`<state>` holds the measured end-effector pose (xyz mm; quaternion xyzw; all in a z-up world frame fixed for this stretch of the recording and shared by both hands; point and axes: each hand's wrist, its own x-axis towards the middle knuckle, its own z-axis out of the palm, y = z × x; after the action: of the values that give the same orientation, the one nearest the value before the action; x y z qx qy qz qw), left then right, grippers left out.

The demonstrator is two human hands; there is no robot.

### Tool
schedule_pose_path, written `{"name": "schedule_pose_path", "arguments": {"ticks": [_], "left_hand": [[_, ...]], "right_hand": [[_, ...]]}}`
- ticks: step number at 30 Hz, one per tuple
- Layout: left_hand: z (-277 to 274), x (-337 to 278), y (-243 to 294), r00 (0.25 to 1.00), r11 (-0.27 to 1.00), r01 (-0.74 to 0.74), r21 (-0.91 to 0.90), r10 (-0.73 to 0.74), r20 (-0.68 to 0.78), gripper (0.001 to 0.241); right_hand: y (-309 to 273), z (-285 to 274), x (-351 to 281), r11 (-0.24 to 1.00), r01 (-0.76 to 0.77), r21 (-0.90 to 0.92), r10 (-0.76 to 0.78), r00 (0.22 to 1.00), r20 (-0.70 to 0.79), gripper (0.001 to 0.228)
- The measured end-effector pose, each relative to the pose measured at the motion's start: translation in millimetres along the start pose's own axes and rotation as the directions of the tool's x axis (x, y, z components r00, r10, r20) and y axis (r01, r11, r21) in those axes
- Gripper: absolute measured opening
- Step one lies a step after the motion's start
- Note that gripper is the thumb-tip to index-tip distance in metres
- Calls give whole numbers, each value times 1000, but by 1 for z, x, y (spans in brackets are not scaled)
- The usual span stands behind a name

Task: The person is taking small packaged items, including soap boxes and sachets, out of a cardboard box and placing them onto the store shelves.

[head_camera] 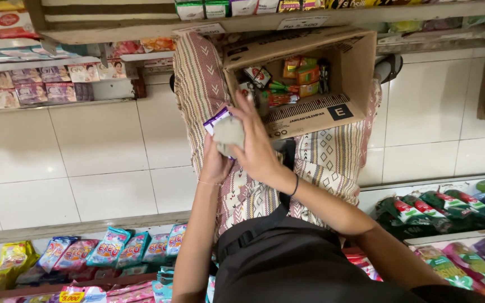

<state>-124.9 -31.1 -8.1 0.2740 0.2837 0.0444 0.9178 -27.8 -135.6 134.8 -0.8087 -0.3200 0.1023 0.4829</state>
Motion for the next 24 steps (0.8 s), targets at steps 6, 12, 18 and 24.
{"name": "schedule_pose_path", "arguments": {"ticks": [6,12,18,24], "left_hand": [[53,-19,39,981,994,-105,-17,107,163,53],[62,-13,45,969,994,-79,-72,94,230,56],[13,-5,4,974,991,-121,52,108,201,38],[14,5,0,983,949,-182,258,171,66,46]], "right_hand": [[12,-10,-37,998,-59,-31,65,965,253,99],[43,-28,-74,949,-235,-212,294,902,316,87],[3,-44,-19,998,50,22,-49,998,-49,83],[28,-16,20,996,93,7,-93,990,105,62]]}}
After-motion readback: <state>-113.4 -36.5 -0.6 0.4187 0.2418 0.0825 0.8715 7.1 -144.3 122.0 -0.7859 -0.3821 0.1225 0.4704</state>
